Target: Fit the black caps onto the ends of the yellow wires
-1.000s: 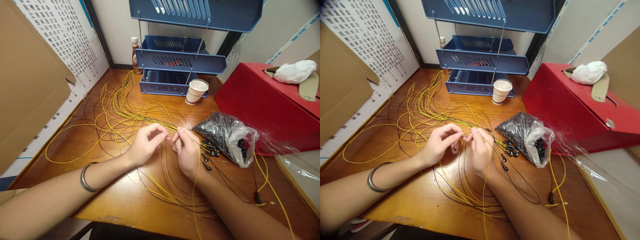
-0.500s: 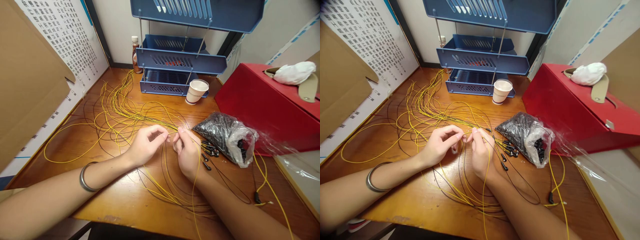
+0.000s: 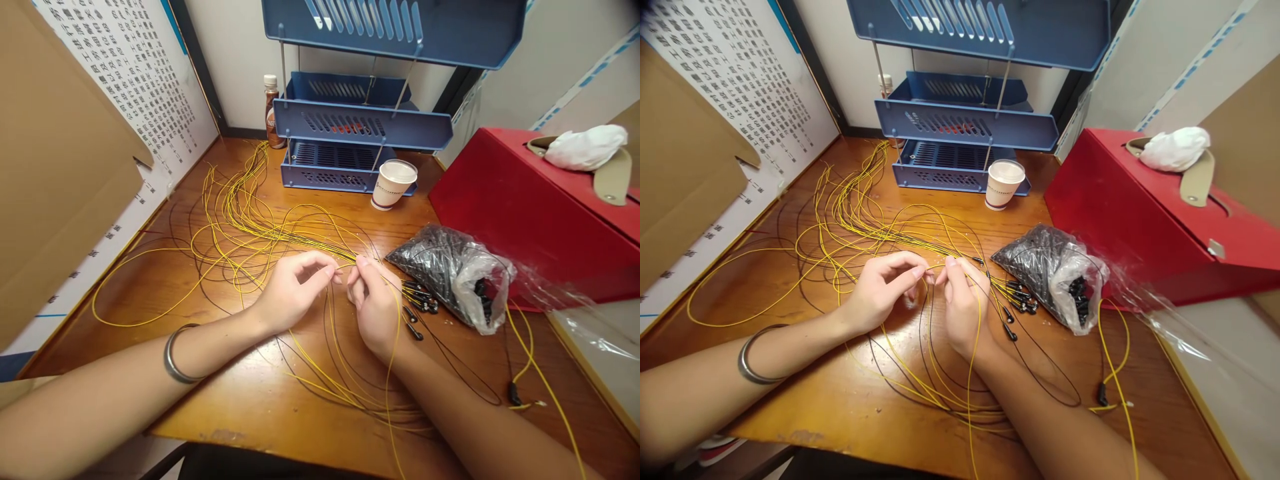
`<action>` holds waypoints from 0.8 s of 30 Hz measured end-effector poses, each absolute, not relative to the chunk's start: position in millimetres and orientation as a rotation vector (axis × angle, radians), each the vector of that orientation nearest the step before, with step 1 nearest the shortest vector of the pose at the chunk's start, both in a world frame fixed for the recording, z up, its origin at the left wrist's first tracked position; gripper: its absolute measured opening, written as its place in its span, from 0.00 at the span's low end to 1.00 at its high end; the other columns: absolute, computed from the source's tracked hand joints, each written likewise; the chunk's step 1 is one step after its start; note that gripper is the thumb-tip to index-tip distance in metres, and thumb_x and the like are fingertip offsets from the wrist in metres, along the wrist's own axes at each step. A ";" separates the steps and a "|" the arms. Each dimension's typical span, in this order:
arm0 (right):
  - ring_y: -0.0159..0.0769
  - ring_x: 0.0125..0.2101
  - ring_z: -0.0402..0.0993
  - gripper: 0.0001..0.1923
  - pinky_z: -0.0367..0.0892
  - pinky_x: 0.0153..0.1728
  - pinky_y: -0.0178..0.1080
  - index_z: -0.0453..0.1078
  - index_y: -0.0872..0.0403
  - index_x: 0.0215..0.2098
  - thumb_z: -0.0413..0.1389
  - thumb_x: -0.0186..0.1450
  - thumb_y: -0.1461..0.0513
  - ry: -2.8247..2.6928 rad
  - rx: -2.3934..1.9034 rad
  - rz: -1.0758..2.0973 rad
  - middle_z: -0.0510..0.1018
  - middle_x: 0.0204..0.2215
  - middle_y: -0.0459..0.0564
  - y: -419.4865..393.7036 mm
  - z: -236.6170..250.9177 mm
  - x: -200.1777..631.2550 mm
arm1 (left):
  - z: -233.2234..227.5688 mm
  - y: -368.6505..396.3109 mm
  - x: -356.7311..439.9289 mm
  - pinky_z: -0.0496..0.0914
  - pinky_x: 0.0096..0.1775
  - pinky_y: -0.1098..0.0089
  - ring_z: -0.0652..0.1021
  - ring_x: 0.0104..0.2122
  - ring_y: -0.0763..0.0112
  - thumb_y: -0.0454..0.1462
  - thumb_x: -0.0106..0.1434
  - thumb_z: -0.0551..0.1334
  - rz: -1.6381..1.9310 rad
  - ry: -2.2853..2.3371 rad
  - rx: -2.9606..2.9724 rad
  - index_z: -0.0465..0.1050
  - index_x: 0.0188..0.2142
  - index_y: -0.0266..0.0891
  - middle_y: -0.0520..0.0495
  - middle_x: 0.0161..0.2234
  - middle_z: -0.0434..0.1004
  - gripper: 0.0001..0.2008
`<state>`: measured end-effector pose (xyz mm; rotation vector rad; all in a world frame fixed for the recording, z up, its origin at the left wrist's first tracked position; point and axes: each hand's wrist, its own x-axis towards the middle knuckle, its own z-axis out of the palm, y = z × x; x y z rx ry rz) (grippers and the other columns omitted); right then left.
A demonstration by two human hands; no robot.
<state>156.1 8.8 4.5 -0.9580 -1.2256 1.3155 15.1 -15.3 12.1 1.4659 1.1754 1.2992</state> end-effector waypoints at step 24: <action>0.26 0.13 0.48 0.22 0.49 0.18 0.36 0.63 0.51 0.20 0.54 0.68 0.50 -1.257 -0.894 1.365 0.56 0.11 0.37 6.7 4.6 155.1 | 12.5 -15.0 16.0 0.72 0.33 0.72 0.78 0.31 0.72 0.38 0.65 0.62 1.317 1.207 1.496 0.75 0.32 0.37 0.49 0.26 0.78 0.07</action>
